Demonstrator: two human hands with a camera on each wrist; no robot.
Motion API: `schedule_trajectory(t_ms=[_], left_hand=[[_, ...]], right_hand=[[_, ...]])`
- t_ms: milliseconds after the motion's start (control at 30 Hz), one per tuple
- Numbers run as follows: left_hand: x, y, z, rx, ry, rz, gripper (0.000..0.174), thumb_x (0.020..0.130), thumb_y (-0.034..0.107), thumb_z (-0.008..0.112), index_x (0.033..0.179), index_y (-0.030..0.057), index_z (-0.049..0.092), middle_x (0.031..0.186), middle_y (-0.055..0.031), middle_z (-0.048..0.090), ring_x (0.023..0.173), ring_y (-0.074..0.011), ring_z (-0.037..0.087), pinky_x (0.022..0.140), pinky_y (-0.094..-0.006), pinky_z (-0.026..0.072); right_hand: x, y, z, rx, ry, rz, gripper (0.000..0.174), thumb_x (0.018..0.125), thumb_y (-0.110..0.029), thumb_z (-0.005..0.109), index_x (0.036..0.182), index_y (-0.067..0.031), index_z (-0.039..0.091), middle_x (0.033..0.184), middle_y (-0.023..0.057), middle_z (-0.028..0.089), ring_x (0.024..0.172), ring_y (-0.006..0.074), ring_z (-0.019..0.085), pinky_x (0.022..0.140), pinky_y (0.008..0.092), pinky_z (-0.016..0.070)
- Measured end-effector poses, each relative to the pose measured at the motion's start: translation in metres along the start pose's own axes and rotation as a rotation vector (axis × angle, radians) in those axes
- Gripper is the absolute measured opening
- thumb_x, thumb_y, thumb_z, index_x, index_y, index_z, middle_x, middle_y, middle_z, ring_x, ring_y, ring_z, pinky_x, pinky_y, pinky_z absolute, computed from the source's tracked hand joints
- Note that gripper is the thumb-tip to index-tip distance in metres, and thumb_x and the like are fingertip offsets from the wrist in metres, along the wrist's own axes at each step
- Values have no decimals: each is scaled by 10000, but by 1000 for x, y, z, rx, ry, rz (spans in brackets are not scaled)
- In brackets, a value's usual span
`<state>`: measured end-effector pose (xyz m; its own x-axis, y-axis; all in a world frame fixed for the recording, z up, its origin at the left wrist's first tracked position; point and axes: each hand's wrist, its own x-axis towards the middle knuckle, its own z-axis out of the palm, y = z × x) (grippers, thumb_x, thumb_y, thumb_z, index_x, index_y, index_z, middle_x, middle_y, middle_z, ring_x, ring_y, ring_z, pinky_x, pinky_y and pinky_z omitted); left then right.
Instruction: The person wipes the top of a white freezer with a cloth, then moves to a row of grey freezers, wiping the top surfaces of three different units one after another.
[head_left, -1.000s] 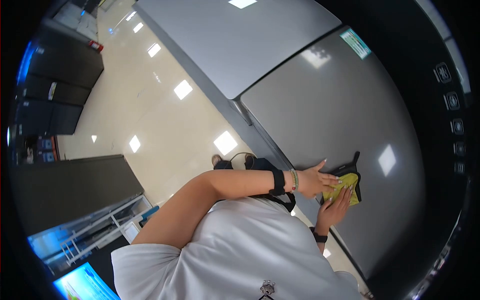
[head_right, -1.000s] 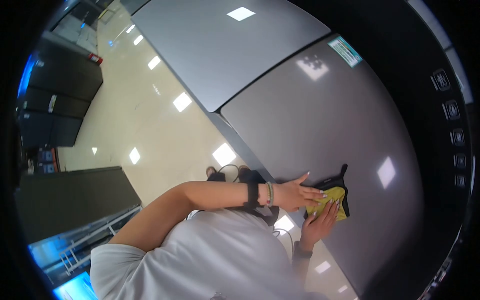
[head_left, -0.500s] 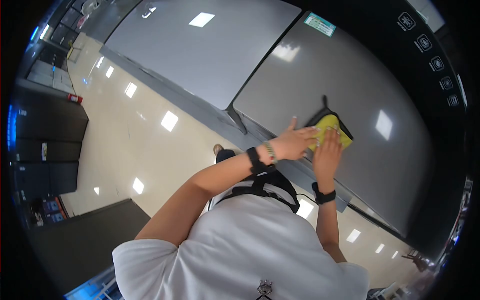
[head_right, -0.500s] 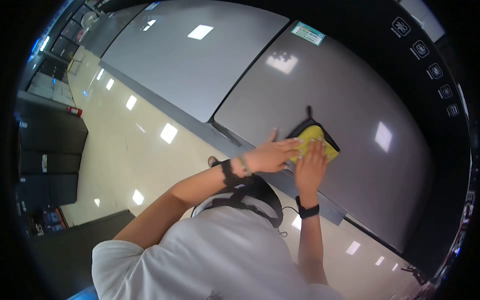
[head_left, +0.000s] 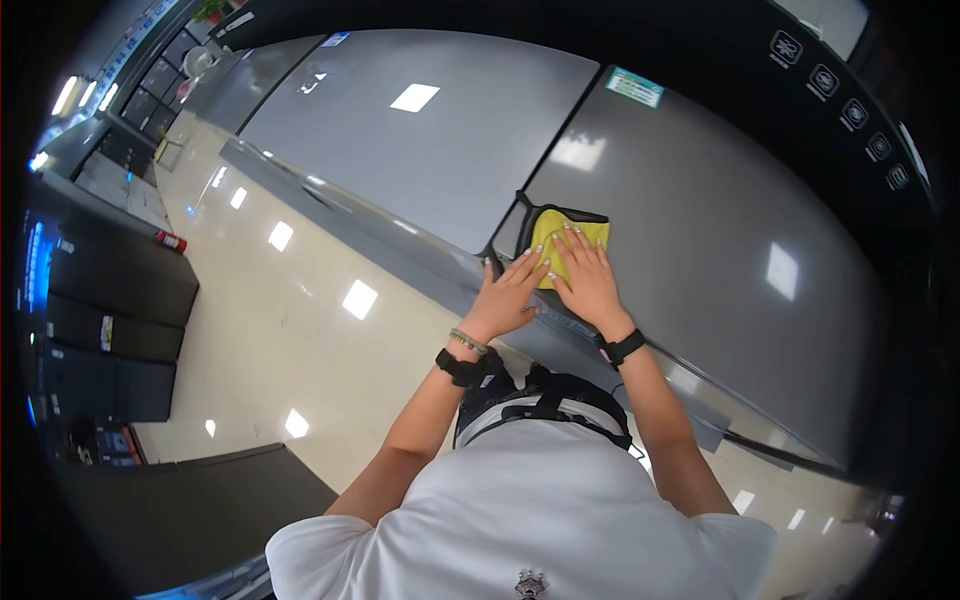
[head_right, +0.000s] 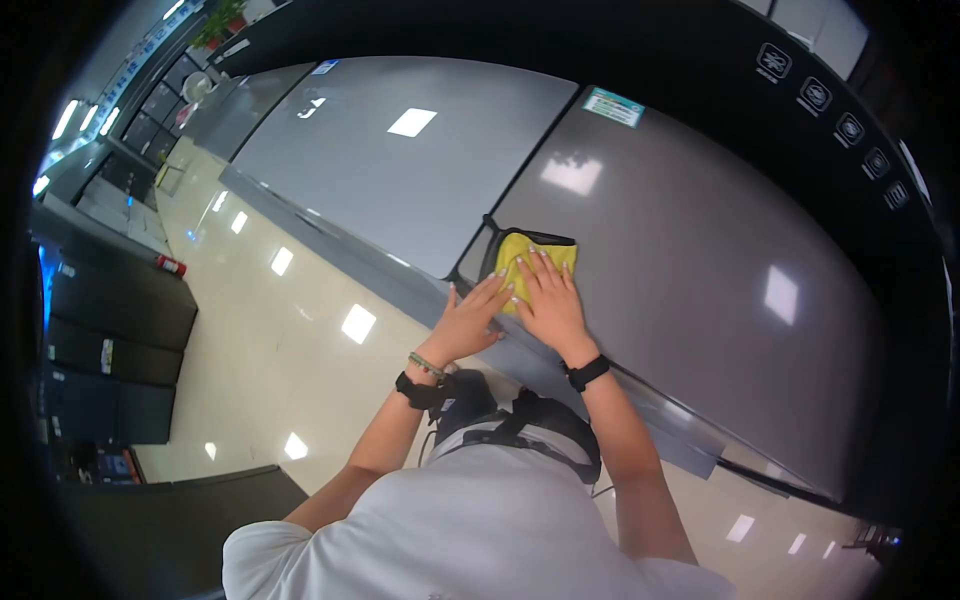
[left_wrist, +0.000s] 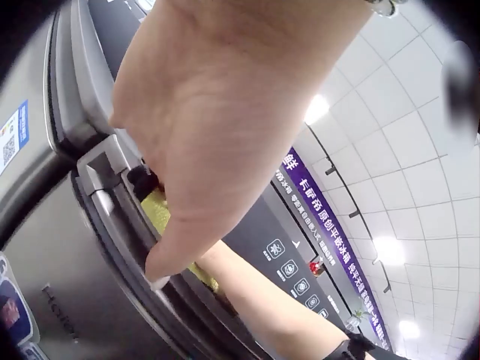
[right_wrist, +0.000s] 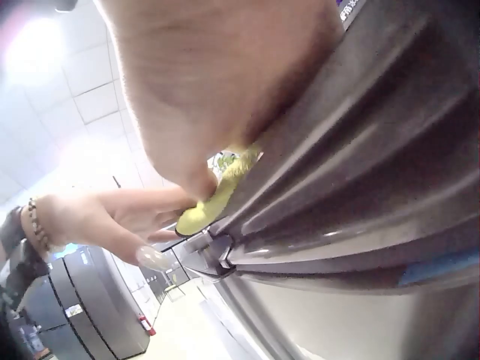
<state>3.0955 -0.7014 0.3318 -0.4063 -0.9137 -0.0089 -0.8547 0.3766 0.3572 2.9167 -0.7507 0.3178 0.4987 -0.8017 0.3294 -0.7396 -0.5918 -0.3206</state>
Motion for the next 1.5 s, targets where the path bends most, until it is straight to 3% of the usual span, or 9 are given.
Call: schedule_trajectory(t_ms=[300,500,600,700,800,933,1367,1467,1500], left_hand=[[6,5,39,40,530,68,440,686,40,585,1120,71,525,1272,-70,473,1205,-218,423,987,-501,317],[-10,11,18,-6,476,96,358,676,70,605,1032,62,564,1116,-65,571,1073,-217,516,969,-440,346],[-25,31,-10,-198,401,109,315,679,84,623,989,43,583,988,-75,616,924,-262,575,881,-382,423],[-32,50,-39,-464,433,39,256,726,82,632,970,17,587,901,-79,628,815,-229,610,768,-322,468],[-24,64,-68,-830,436,-112,222,779,85,636,978,1,583,864,-60,632,776,-162,607,725,-297,473],[-8,72,-81,-1209,463,-11,252,820,58,601,1063,16,548,904,-11,585,809,-76,557,712,-208,442],[11,74,-93,-976,390,-94,379,829,86,607,1184,19,495,1021,-80,606,878,-158,589,789,-254,457],[55,54,-61,-524,670,-63,462,836,146,591,1252,24,431,1127,-150,561,979,-273,571,866,-373,440],[61,48,-45,-526,672,-62,462,836,146,591,1252,24,431,1127,-150,561,979,-273,571,866,-373,440]], right_hand=[[-29,-3,11,-273,38,-40,678,706,-115,627,1335,-106,374,1393,136,343,1285,291,337,1048,429,275],[-56,-27,-40,202,-100,228,484,666,-26,621,1142,-67,545,1367,136,365,1148,309,469,952,388,393],[-66,-29,-71,320,195,113,307,677,-21,630,983,-36,615,1255,153,485,1009,310,559,839,362,459],[-68,-30,-104,657,156,429,180,784,-101,650,924,8,617,696,80,627,608,133,572,599,269,459],[-58,-22,-124,905,206,582,196,829,-149,638,919,24,616,655,29,601,602,43,503,561,232,434],[-49,-31,-139,1156,325,493,268,905,-232,566,907,34,602,733,-5,600,670,28,499,584,212,423],[-48,-13,-135,991,338,549,260,917,-216,536,909,40,585,713,-19,571,663,28,470,585,209,416],[-27,30,-96,1096,245,579,296,893,-208,560,1055,39,558,812,66,621,731,121,575,662,264,464],[-22,39,-81,685,273,562,354,872,-199,572,1129,38,516,954,134,594,841,210,586,728,310,472]])
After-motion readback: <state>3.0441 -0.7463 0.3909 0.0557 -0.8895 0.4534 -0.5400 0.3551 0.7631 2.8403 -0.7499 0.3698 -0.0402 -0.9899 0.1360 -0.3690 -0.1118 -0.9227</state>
